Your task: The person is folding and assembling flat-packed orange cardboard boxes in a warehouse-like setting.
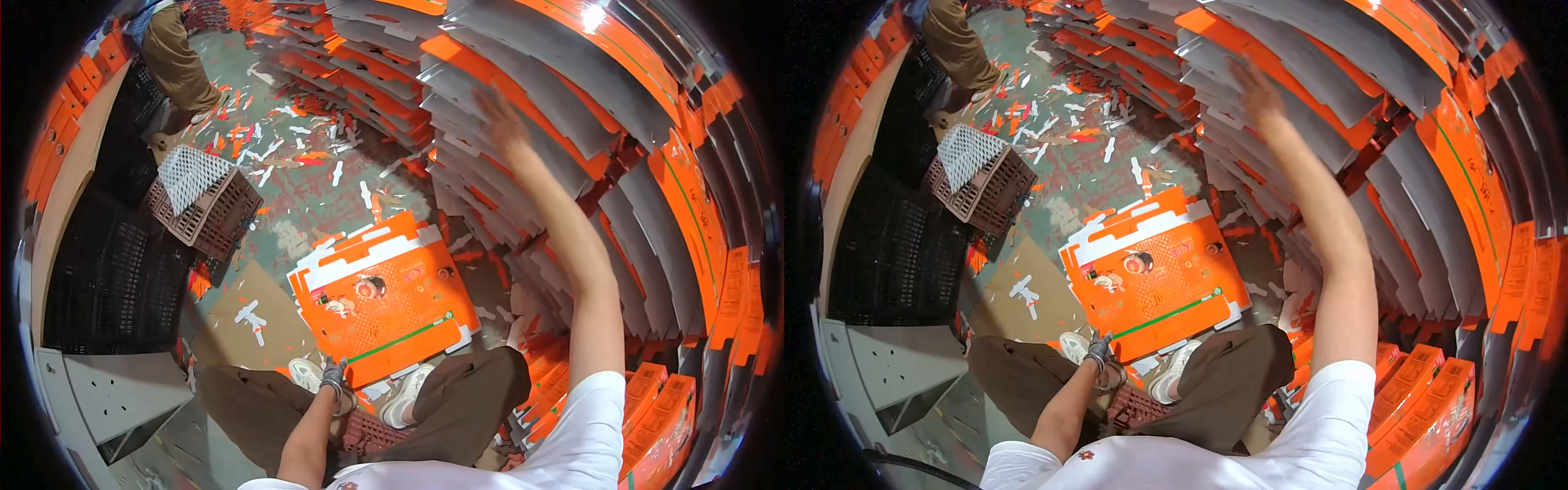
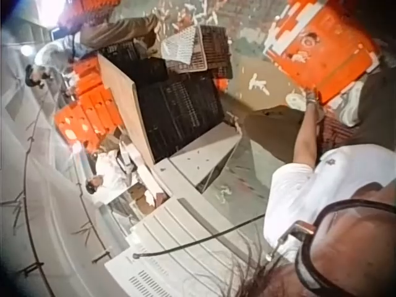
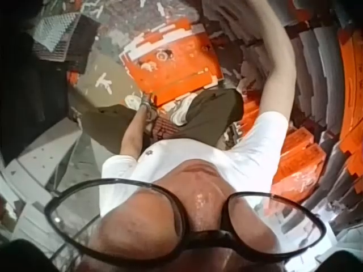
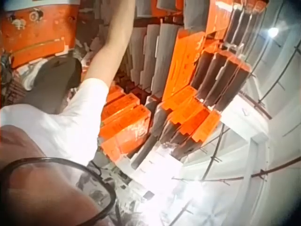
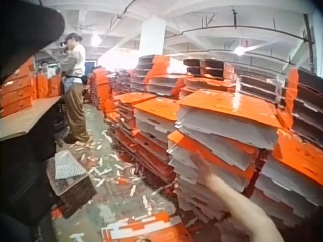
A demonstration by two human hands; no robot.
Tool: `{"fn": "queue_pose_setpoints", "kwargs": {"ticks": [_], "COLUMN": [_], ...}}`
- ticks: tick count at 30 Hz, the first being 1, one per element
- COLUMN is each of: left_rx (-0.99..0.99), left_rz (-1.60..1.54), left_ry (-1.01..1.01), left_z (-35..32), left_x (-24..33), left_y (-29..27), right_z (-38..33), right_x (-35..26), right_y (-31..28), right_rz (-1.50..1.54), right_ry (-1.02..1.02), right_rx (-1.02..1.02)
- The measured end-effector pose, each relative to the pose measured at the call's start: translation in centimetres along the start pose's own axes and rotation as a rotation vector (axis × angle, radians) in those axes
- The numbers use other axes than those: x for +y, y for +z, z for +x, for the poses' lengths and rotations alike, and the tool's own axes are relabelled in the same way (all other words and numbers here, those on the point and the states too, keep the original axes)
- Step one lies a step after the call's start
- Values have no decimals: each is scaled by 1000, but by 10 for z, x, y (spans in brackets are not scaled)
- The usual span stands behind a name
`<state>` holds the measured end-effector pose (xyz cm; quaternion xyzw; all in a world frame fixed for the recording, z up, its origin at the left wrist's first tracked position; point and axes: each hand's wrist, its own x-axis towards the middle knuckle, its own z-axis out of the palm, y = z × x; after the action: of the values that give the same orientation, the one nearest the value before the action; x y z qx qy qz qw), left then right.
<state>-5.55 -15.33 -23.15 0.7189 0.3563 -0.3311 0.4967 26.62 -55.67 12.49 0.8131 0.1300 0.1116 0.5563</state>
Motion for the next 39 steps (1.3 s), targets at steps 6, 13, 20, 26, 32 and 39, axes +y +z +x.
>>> {"fn": "queue_pose_setpoints", "kwargs": {"ticks": [6, 13, 20, 26, 32, 39], "left_rx": [-107, -159, -80, -178, -95, -162], "left_rz": [-50, -589, -260, -140, -141, -144], "left_ry": [-19, -177, 2, -61, 57, 238], "left_z": [14, -30, 14, -25, 19, 15], "left_x": [-33, -11, -87, -30, -112, -78], "left_y": [-30, -12, -17, -24, -32, -30], "right_z": [5, 3, 5, -9, -17, -36], "right_x": [45, 54, 53, 58, 53, 47], "right_y": [23, 56, 45, 44, 11, -25], "right_rz": [76, 125, 291, 328, 442, 449], "right_ry": [203, 308, 245, 106, 55, 58], "right_rx": [121, 51, 118, 272, 174, 201]}}
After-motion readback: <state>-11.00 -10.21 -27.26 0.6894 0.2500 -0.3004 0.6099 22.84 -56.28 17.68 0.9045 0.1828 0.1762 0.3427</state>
